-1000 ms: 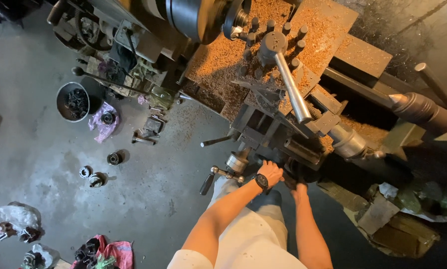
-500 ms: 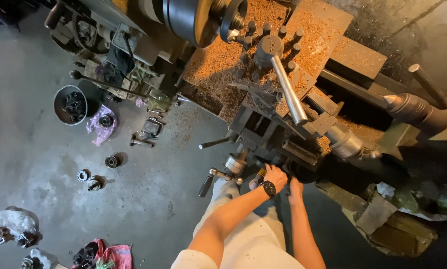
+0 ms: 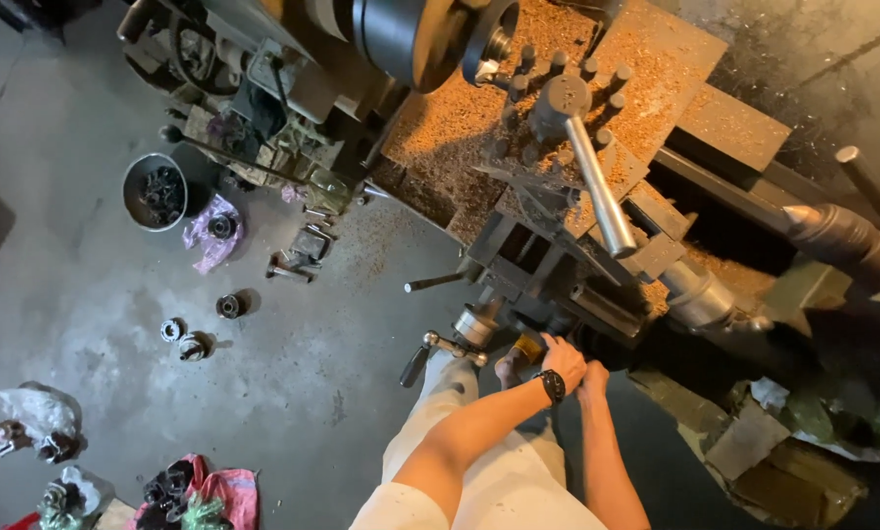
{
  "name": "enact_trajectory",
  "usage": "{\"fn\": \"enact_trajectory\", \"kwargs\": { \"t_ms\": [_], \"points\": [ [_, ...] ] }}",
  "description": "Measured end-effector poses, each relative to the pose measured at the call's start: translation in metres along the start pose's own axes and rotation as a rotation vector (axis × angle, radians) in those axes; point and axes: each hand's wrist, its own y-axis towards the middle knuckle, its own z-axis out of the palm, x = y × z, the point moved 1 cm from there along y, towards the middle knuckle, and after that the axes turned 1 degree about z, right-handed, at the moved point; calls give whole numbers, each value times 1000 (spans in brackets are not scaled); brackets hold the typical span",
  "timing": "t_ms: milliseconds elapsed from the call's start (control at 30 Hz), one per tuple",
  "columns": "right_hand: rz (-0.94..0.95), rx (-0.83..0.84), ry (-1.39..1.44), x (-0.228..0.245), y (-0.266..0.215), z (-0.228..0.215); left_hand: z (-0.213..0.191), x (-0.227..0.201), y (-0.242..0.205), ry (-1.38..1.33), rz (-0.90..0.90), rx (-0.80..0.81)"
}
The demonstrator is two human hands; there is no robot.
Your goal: The person operates a metal lathe in a workshop, using a wrench to tighten the chuck and adjusting the tool post with a handwheel. They also use a caliper to measure the rotating metal workpiece and make further adjustments to the machine's controls.
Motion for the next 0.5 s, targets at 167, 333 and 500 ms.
{"fn": "enact_trajectory", "kwargs": {
  "t_ms": [167,333,500],
  "points": [
    [40,55,49,10,-19,-25,8,-6,4,46,64,85],
    [79,106,114,21,-19,-129,8,-10,6,70,96,113],
    [120,158,186,12,-15,-40,11,-12,8,78,124,105]
  ]
}}
